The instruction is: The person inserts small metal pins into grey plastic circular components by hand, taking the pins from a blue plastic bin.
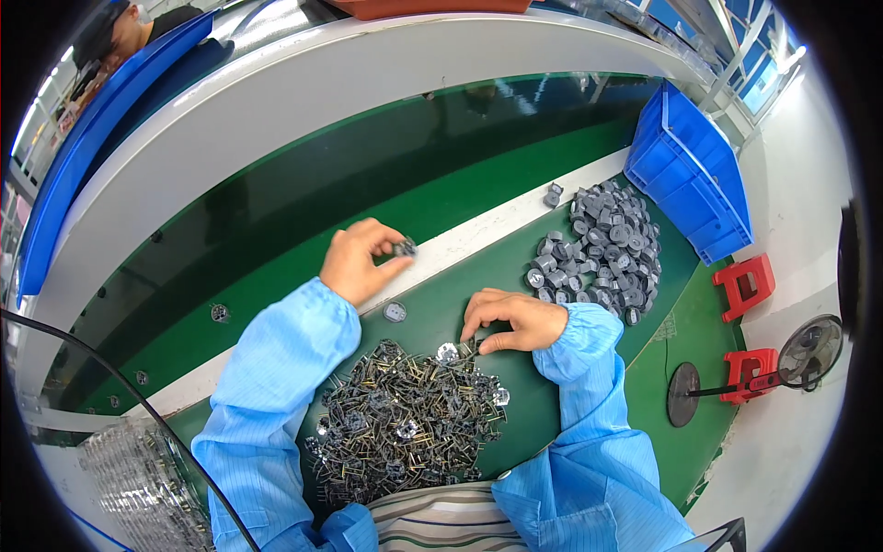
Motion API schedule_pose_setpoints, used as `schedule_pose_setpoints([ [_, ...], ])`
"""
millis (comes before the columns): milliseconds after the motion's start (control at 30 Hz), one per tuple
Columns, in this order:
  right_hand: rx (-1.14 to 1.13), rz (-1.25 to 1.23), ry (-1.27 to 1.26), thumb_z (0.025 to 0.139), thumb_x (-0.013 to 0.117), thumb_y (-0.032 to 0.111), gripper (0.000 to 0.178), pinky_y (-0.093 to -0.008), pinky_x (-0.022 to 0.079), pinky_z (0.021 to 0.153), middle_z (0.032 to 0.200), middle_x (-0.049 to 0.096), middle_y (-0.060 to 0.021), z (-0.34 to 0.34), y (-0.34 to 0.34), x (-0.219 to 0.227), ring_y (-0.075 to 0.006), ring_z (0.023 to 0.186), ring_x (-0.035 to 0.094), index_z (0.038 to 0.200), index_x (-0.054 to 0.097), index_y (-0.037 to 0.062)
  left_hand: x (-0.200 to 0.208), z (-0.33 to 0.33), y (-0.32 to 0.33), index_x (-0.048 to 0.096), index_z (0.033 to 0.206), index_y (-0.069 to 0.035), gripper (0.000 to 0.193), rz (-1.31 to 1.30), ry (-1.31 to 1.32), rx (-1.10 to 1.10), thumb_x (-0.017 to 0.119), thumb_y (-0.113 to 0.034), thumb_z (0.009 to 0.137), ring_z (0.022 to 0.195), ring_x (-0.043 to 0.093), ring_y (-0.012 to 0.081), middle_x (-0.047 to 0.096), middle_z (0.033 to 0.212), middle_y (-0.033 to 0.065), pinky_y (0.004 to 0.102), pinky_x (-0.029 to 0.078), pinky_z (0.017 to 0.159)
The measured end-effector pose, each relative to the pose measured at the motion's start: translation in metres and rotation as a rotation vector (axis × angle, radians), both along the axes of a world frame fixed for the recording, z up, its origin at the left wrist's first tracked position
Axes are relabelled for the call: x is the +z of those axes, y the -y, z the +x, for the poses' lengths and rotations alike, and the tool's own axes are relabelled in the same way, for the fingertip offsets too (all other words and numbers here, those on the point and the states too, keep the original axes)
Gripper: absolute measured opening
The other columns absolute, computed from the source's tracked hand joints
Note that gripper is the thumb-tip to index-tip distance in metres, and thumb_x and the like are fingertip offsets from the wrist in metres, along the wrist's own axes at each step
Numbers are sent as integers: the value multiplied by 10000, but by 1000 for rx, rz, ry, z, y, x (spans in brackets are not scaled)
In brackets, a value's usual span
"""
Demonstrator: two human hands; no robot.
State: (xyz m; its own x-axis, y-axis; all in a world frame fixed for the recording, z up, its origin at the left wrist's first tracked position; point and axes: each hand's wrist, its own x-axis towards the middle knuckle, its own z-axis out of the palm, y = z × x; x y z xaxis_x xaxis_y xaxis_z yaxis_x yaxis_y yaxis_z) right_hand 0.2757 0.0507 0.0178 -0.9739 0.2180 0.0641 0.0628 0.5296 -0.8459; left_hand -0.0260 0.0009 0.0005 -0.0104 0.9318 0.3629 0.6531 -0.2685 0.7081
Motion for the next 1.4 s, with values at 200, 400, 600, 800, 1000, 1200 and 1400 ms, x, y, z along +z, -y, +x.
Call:
schedule_pose_setpoints([
  [200,9,41,-11,833,845,147,134,-344,504,774,927,671,-23,-6,-3,-7,-201,895,605,935,773,96,-15,-39,-11,737,936,-93,275,-212,-149,238,893,-223,750,855,628,219,619,864,38,401,478,806],
  [400,-362,-338,-57,871,822,67,104,-259,493,685,927,676,-28,-10,4,-5,-101,817,624,905,741,11,13,-29,-1,667,1092,-127,412,-59,-157,-2,896,-248,772,1033,601,289,598,1057,98,448,453,894],
  [600,-689,474,-308,744,853,3,174,-326,487,661,879,650,-70,-29,8,-20,-222,806,607,857,725,38,24,-11,11,696,1084,-73,351,-287,-184,-599,866,-191,801,915,619,236,602,1044,92,370,530,816],
  [800,-683,498,-242,770,839,34,133,-360,498,663,816,652,-69,-28,7,-19,-242,795,601,838,724,36,4,21,19,721,1040,-66,288,-263,-39,-428,842,-223,830,874,651,239,628,977,82,371,551,781],
  [1000,-801,476,-70,831,774,16,57,-378,496,616,730,620,-82,-26,13,-21,-258,680,587,868,740,42,3,31,21,718,1119,-81,388,-55,-41,-344,883,-188,784,850,601,215,614,1003,63,348,510,730],
  [1200,-607,499,-270,803,765,-20,211,-381,517,726,904,605,-83,-27,7,-11,-276,858,600,995,738,64,-9,24,18,685,1188,-109,534,24,-125,-438,922,-217,722,849,586,233,597,983,62,366,504,754],
  [1400,-513,438,-132,781,816,21,259,-371,514,748,932,587,-76,-17,3,-21,-272,913,596,1019,724,69,2,33,21,693,1063,-95,431,-137,-82,-265,920,-197,711,879,618,254,611,947,68,387,508,763],
])
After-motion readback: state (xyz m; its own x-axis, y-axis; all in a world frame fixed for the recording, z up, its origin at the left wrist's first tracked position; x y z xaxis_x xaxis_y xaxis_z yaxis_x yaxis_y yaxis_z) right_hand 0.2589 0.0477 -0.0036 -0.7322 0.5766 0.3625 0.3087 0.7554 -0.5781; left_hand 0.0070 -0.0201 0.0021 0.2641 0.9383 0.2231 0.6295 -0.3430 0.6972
